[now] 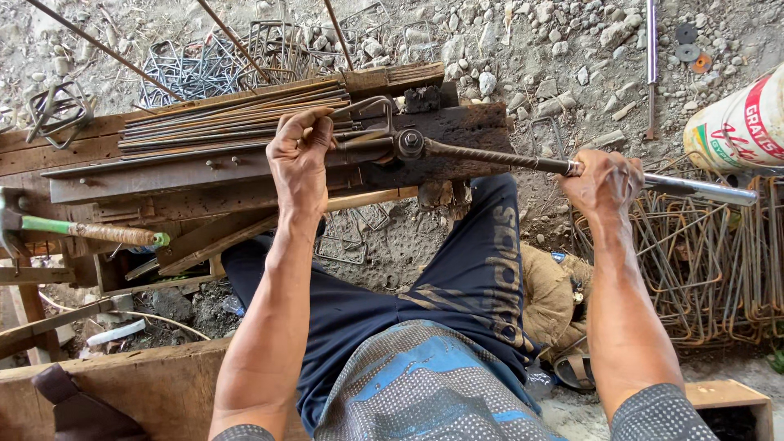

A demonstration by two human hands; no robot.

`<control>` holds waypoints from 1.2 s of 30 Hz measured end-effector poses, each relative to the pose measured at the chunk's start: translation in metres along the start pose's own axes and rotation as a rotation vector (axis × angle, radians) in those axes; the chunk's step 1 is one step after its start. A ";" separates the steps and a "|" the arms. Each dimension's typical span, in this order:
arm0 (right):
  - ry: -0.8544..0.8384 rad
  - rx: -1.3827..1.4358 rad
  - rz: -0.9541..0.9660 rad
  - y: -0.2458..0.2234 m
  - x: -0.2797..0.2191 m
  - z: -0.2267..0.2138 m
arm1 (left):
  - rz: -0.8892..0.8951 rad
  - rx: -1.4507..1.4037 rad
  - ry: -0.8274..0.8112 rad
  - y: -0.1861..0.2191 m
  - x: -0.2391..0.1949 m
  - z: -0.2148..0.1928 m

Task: The person sits on the ground and uses a manual metal bending machine to bend thin metal rods into rectangular shapes. They repeatedly insert a rod into the machine, turn the crank to bend the metal, and then remove the finished piece.

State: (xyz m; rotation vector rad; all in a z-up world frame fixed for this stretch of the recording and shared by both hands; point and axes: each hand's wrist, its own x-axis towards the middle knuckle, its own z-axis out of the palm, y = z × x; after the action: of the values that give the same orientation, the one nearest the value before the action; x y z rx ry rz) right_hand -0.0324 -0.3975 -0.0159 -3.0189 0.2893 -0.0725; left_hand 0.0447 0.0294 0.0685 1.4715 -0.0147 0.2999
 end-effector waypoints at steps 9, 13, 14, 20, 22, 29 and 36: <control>0.005 -0.203 0.012 0.028 0.011 0.043 | 0.113 0.093 -0.102 -0.008 -0.009 -0.015; 0.016 -0.168 0.001 0.025 0.013 0.038 | 0.125 0.068 -0.087 -0.013 -0.014 -0.017; 0.018 -0.166 -0.002 0.023 0.013 0.035 | 0.109 0.065 -0.100 -0.012 -0.015 -0.017; 0.026 -0.187 -0.010 0.017 0.014 0.027 | 0.117 0.111 -0.130 -0.028 -0.024 -0.021; 0.041 -0.196 -0.011 0.020 0.015 0.030 | 0.130 0.163 -0.151 -0.029 -0.027 -0.026; -0.050 -0.174 -0.072 0.021 0.040 0.026 | 0.385 0.465 -0.374 -0.017 -0.002 -0.038; -0.107 -0.154 -0.066 0.029 0.065 0.031 | 0.033 0.415 -0.698 -0.020 -0.027 -0.067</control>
State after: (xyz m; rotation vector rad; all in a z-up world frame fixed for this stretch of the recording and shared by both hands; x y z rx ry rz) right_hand 0.0274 -0.4345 -0.0478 -3.1701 0.1932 0.1104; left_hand 0.0114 0.0882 0.0365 1.9265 -0.5667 -0.2117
